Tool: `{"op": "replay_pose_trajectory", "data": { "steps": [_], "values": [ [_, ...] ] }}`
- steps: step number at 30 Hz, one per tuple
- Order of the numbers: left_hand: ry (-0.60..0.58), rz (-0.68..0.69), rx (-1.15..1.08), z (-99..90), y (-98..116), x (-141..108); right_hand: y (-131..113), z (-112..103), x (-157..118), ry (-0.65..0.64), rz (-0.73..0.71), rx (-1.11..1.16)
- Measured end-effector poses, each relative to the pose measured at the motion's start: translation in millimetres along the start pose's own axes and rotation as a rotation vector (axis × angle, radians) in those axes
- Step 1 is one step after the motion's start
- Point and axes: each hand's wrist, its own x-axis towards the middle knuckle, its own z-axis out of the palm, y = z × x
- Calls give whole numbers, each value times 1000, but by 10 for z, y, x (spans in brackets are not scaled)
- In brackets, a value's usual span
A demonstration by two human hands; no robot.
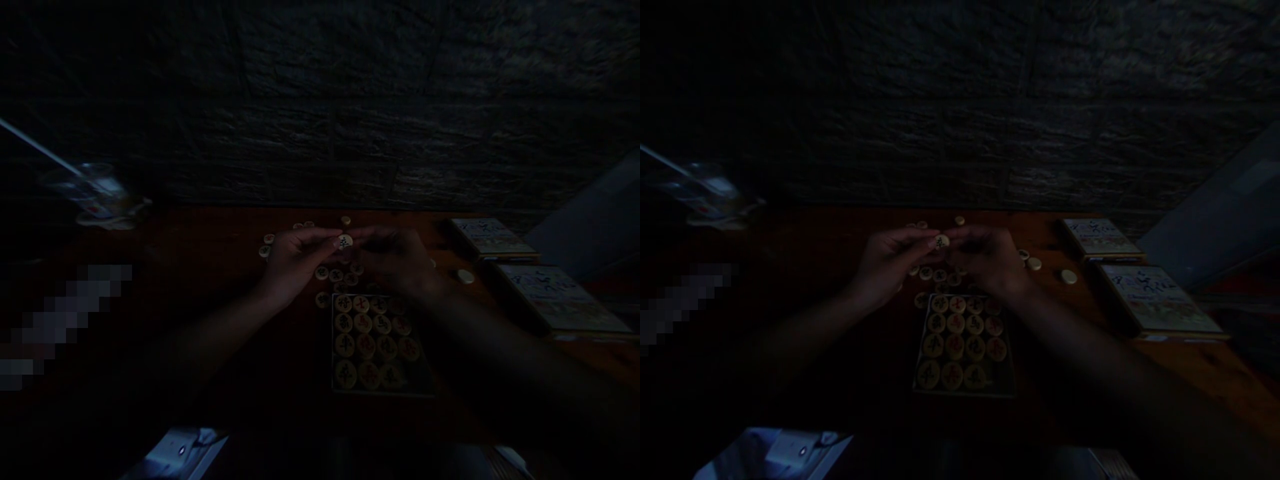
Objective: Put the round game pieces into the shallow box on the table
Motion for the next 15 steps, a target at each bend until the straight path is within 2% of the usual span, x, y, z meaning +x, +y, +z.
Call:
{"op": "replay_pose_trajectory", "data": {
  "steps": [8,15],
  "values": [
    [13,-27,115,11,29,-39,13,-1,-8,50,10,-91],
    [-16,37,159,-17,22,-13,-21,23,-7,75,37,-58]
  ]
}}
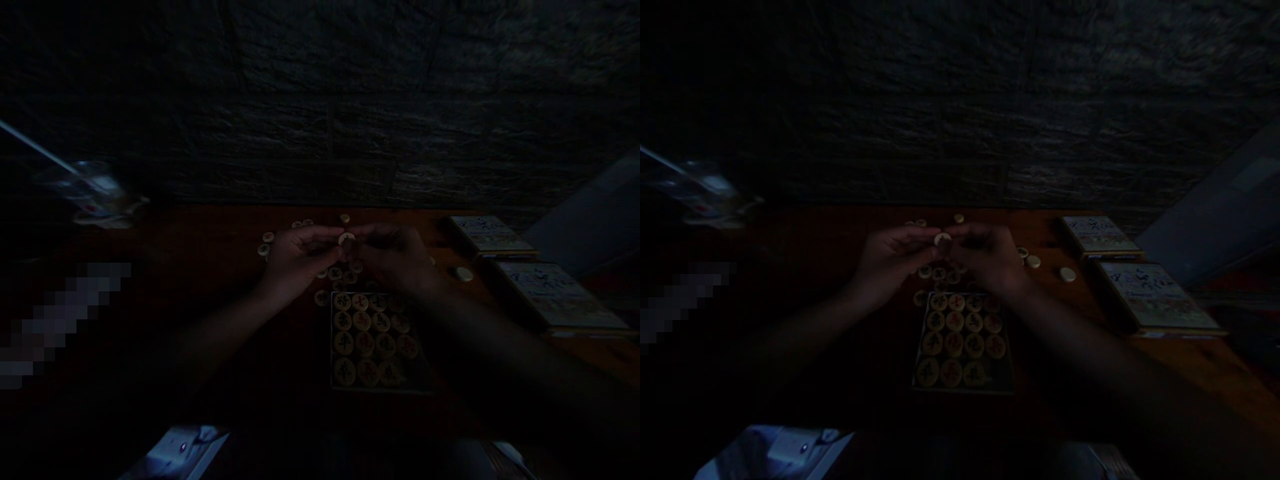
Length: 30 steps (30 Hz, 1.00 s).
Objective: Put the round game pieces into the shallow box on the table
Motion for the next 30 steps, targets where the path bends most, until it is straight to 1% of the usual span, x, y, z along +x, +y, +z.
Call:
{"op": "replay_pose_trajectory", "data": {
  "steps": [5,10,16,20,24,27,30],
  "values": [
    [10,17,-2,-13,-21,16,-3,-3,6,-24,-26,25],
    [23,-20,20,-18,-22,8,13,-13,8,-39,-38,-17],
    [45,-34,-58,19,-7,-16,11,-13,-6,-27,-56,-53],
    [10,-62,-89,33,11,-28,-9,2,-5,-17,-25,-61],
    [0,-47,-105,32,25,-31,-5,5,3,-23,-43,-36],
    [-6,-47,-69,32,26,-31,7,-6,4,-20,-21,-49],
    [-24,-10,12,35,25,-36,22,-22,5,0,-9,-68]
  ]
}}
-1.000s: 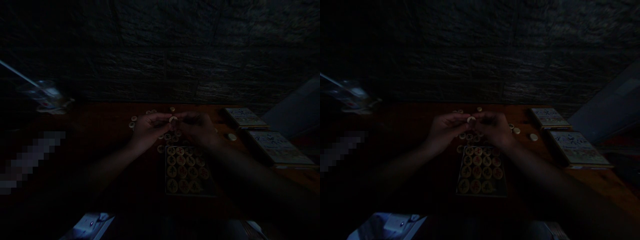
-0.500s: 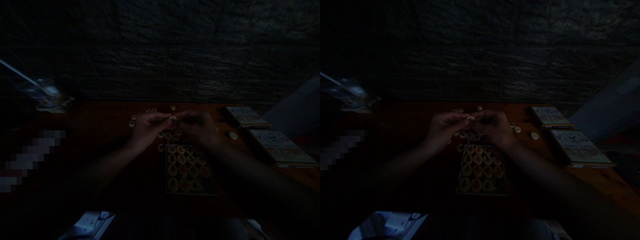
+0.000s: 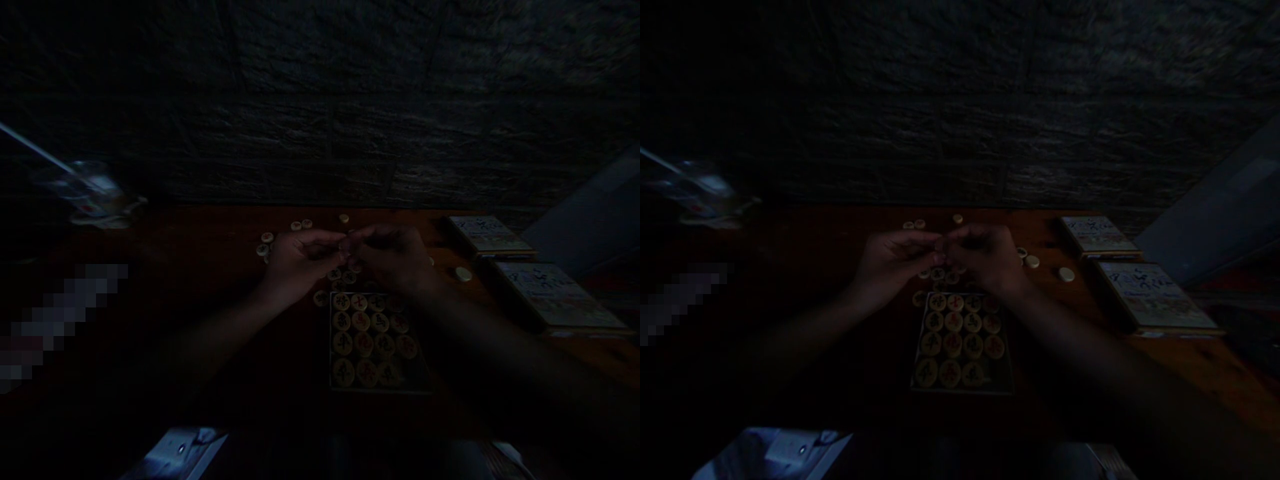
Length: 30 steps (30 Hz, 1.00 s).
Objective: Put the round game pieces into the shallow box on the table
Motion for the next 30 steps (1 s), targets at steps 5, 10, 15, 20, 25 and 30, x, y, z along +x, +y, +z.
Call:
{"op": "replay_pose_trajectory", "data": {
  "steps": [5,10,15,20,25,30],
  "values": [
    [-8,32,40,4,3,-14,12,-1,-3,4,-1,6],
    [14,29,29,-15,-14,3,-25,5,-9,-29,7,21],
    [48,38,13,-40,-52,30,-63,-2,-2,-48,-33,-7],
    [37,7,-55,-27,-64,23,-53,5,4,-26,-4,32],
    [23,-26,-177,-6,-29,22,-29,2,13,-16,9,64],
    [14,-12,-101,-13,-24,19,-5,-1,1,-12,-49,1]
  ]
}}
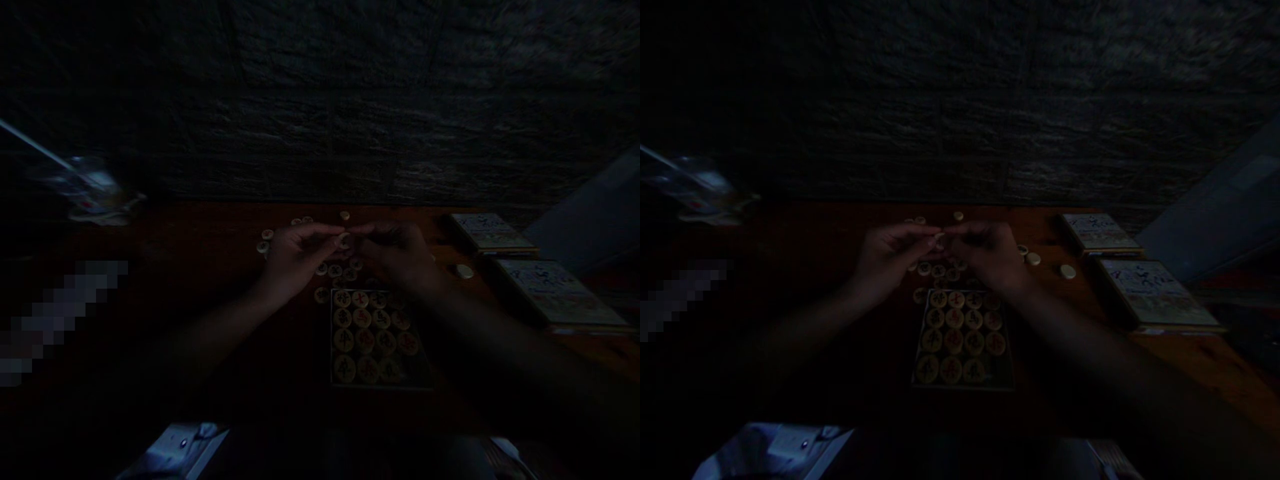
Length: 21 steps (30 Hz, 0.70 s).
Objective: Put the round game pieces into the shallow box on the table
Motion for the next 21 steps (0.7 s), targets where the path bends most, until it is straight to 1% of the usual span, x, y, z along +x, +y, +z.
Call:
{"op": "replay_pose_trajectory", "data": {
  "steps": [4,7,11,14,17,21],
  "values": [
    [-19,47,147,4,-5,-11,14,7,-6,11,36,-5],
    [-39,90,205,8,2,-18,17,9,-2,15,34,-11],
    [-42,89,175,-2,7,-14,29,8,4,-12,44,15],
    [-16,71,132,-19,1,0,34,9,9,-24,50,43],
    [13,66,113,-36,-10,12,17,9,8,-22,16,38],
    [18,40,90,-40,-23,10,11,2,4,-3,-23,18]
  ]
}}
